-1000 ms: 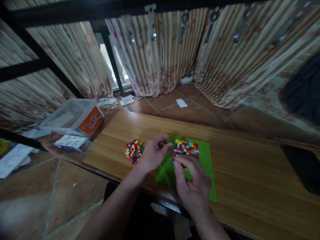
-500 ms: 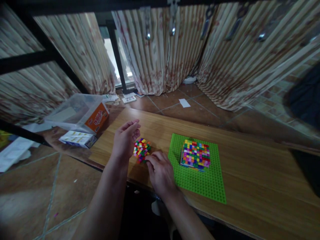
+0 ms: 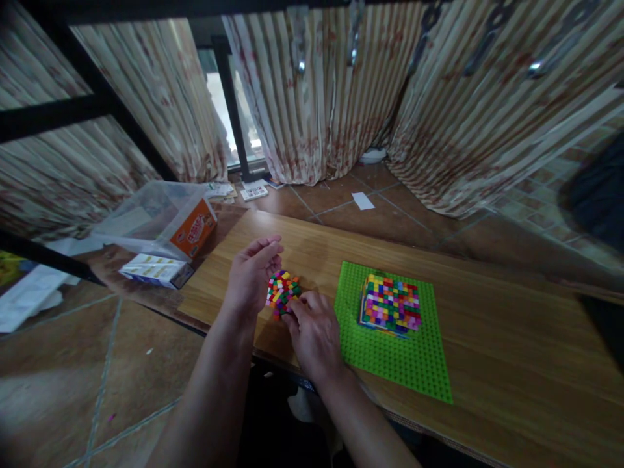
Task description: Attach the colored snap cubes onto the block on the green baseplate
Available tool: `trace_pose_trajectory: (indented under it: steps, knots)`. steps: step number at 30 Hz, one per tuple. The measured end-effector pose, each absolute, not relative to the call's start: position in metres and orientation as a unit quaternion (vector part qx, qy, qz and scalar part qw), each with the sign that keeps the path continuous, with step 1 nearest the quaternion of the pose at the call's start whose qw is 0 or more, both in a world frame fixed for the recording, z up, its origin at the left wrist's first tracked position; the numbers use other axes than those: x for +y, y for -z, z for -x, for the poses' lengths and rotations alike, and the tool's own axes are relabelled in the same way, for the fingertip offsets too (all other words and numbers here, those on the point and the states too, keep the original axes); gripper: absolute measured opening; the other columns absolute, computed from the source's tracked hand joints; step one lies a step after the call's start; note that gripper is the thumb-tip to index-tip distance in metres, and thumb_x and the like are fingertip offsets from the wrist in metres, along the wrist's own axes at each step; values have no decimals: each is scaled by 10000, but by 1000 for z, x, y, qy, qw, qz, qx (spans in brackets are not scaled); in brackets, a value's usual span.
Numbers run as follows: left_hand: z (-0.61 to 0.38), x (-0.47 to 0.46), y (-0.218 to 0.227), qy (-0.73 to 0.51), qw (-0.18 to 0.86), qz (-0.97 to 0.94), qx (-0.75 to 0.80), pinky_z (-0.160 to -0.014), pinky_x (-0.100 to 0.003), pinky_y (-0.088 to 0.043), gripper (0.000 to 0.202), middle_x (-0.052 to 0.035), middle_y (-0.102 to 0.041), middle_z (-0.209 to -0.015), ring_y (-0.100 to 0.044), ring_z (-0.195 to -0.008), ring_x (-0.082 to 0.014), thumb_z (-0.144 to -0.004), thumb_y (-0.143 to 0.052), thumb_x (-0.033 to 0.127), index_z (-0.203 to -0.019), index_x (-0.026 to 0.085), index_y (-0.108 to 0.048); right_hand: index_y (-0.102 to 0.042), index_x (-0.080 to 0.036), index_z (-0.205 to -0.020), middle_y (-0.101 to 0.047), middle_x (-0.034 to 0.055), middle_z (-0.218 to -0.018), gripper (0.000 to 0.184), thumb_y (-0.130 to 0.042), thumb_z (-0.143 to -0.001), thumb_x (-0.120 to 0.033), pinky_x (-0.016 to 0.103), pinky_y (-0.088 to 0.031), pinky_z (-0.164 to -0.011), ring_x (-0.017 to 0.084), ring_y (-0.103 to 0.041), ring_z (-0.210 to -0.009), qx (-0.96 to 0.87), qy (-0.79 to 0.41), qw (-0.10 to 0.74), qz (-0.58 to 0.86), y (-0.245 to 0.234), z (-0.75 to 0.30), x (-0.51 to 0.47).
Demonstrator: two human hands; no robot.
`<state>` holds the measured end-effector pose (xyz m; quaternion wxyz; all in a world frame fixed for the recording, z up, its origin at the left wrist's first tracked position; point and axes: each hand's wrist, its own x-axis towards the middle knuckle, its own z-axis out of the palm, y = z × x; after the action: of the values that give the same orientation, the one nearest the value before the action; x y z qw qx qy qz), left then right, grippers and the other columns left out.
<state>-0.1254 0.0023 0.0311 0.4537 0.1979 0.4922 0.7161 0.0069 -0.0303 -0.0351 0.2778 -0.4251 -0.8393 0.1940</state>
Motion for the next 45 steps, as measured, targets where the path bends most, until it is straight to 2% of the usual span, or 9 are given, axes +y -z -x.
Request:
trace_pose_trajectory:
  steps: [4, 11, 18, 22, 27, 30, 34, 39, 45]
  knots:
    - [123, 3, -30, -709, 456, -204, 498, -559, -190, -359, 238, 25, -599, -687, -479, -557, -43, -595, -745, 228, -804, 145, -666, -649, -237, -820, -600, 63, -969, 52, -683, -838, -203, 416, -496, -789, 256, -550, -917, -831, -198, 285, 434, 36, -7, -30]
    - [120, 4, -30, -690, 453, -226, 517, -574, -198, -382, 272, 24, -613, -700, -482, -556, -47, -602, -784, 295, -806, 155, -672, -639, -225, -830, -600, 72, -1007, 68, -634, -858, -163, 416, -493, -818, 255, -549, -951, -821, -210, 310, 431, 37, -7, -29]
    - [117, 8, -20, -655, 419, -297, 554, -607, -198, -406, 195, 16, -628, -724, -515, -620, -75, -664, -737, 285, -798, 155, -682, -627, -235, -830, -643, 57, -979, 103, -568, -915, -235, 374, -485, -829, 232, -591, -947, -782, -240, 359, 449, 33, -14, -25]
    - [115, 5, -20, -568, 427, -409, 573, -611, -218, -408, 199, -1, -632, -722, -532, -659, -110, -726, -695, 339, -774, 146, -688, -616, -236, -851, -665, 26, -842, 122, -539, -934, -280, 324, -502, -750, 191, -630, -804, -726, -302, 412, 460, 26, -19, -24]
    - [112, -4, -29, -439, 507, -526, 523, -539, -221, -333, 333, 29, -499, -583, -426, -560, -92, -785, -663, 442, -624, 156, -610, -625, -232, -888, -690, 4, -815, 71, -575, -910, -277, 284, -528, -712, 159, -662, -755, -638, -343, 508, 466, 14, -32, -26]
    - [108, -6, -30, -391, 562, -551, 477, -546, -223, -342, 346, 17, -518, -610, -437, -567, -94, -824, -628, 470, -685, 153, -630, -640, -229, -931, -702, 5, -850, 60, -600, -896, -258, 276, -539, -720, 150, -676, -771, -620, -342, 533, 463, 11, -41, -26]
    - [99, -3, -28, -388, 585, -564, 434, -573, -218, -361, 312, 11, -539, -666, -448, -593, -92, -850, -615, 445, -778, 142, -637, -665, -231, -1019, -720, 17, -929, 145, -633, -881, -260, 289, -546, -774, 155, -686, -837, -615, -345, 536, 464, 7, -52, -25]
    - [86, 0, -26, -399, 543, -613, 413, -613, -217, -366, 266, 20, -515, -673, -447, -641, -101, -891, -588, 388, -801, 140, -623, -700, -240, -874, -712, -16, -799, 42, -661, -866, -253, 250, -528, -698, 126, -659, -734, -596, -368, 551, 454, -3, -66, -24]
    - [69, 1, -31, -406, 558, -614, 382, -614, -226, -376, 258, 11, -547, -671, -472, -635, -107, -896, -588, 380, -794, 146, -620, -714, -256, -867, -701, -39, -722, 47, -683, -846, -228, 226, -525, -634, 104, -642, -651, -553, -439, 575, 413, -10, -83, -24]
